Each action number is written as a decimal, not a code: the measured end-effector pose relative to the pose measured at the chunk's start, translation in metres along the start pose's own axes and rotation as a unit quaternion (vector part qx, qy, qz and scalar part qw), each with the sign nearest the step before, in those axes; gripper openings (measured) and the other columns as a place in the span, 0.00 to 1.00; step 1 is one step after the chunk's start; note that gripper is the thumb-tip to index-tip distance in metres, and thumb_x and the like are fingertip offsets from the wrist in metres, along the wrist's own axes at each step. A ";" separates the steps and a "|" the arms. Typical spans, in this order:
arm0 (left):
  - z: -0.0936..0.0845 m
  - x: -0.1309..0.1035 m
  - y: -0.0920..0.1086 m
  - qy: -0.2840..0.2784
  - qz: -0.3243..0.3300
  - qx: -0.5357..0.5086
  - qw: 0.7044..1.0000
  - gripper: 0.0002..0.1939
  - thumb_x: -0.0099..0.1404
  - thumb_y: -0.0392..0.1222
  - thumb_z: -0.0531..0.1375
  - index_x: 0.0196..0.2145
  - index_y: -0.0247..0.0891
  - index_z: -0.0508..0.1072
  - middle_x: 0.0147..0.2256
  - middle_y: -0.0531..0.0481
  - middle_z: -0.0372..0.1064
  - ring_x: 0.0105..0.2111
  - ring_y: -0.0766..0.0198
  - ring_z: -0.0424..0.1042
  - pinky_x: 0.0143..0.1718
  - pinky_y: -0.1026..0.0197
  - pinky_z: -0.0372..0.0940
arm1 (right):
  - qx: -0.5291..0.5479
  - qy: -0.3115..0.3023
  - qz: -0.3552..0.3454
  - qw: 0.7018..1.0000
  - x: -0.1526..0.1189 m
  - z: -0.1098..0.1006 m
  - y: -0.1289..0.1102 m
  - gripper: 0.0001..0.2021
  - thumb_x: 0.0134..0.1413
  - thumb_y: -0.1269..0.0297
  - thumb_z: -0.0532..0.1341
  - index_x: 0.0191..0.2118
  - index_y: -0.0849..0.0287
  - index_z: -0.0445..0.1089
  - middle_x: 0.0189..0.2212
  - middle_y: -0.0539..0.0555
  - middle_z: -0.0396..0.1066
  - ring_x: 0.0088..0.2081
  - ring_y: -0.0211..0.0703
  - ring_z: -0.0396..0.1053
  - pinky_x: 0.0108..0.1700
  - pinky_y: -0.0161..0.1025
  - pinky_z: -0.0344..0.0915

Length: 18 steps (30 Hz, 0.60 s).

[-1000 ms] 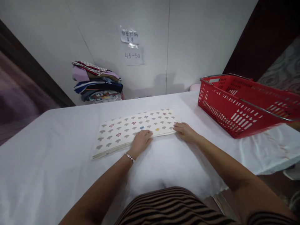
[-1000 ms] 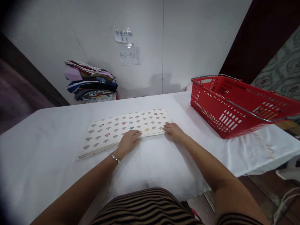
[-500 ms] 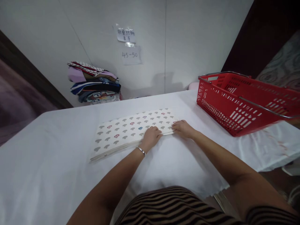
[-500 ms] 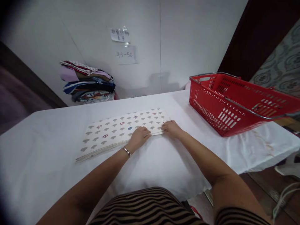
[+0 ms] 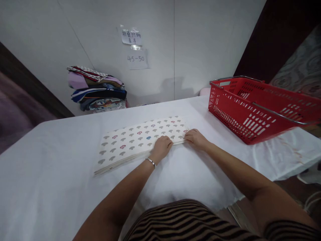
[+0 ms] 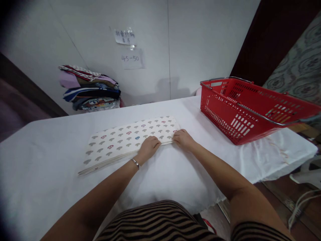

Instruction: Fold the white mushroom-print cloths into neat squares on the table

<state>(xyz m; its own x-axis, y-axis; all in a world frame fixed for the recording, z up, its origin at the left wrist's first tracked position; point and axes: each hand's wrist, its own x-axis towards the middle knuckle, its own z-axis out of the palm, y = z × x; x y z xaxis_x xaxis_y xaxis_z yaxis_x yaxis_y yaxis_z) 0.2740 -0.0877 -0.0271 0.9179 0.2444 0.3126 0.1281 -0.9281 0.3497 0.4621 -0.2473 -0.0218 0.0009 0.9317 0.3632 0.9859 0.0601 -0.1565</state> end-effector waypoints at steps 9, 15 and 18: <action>0.003 0.000 -0.003 -0.016 0.009 0.028 0.999 0.07 0.67 0.40 0.56 0.35 0.39 0.74 0.37 0.49 0.70 0.38 0.60 0.65 0.42 0.57 0.60 | -0.011 -0.002 -0.033 0.999 -0.004 0.006 0.007 0.11 0.61 0.67 0.54 0.42 0.55 0.73 0.40 0.57 0.74 0.44 0.46 0.67 0.49 0.46 0.57; 0.002 0.002 0.001 -0.022 0.004 0.050 0.998 0.07 0.67 0.39 0.54 0.36 0.39 0.73 0.37 0.49 0.70 0.39 0.60 0.66 0.42 0.57 0.60 | 0.004 -0.007 -0.011 1.000 0.000 0.008 0.010 0.10 0.60 0.66 0.55 0.41 0.54 0.74 0.40 0.56 0.75 0.43 0.46 0.69 0.48 0.46 0.58; 0.001 0.003 0.003 -0.035 0.004 0.075 0.997 0.07 0.67 0.38 0.54 0.36 0.40 0.73 0.37 0.49 0.69 0.39 0.60 0.66 0.42 0.57 0.59 | 0.002 -0.012 -0.007 1.000 0.001 0.007 0.009 0.10 0.60 0.68 0.55 0.40 0.55 0.74 0.40 0.56 0.75 0.44 0.46 0.69 0.48 0.46 0.58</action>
<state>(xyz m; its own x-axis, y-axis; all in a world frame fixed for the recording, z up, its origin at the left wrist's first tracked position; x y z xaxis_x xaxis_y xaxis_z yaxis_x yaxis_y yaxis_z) 0.2775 -0.0902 -0.0257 0.9423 0.2209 0.2514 0.1699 -0.9630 0.2093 0.4701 -0.2430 -0.0295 -0.0174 0.9389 0.3438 0.9849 0.0753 -0.1557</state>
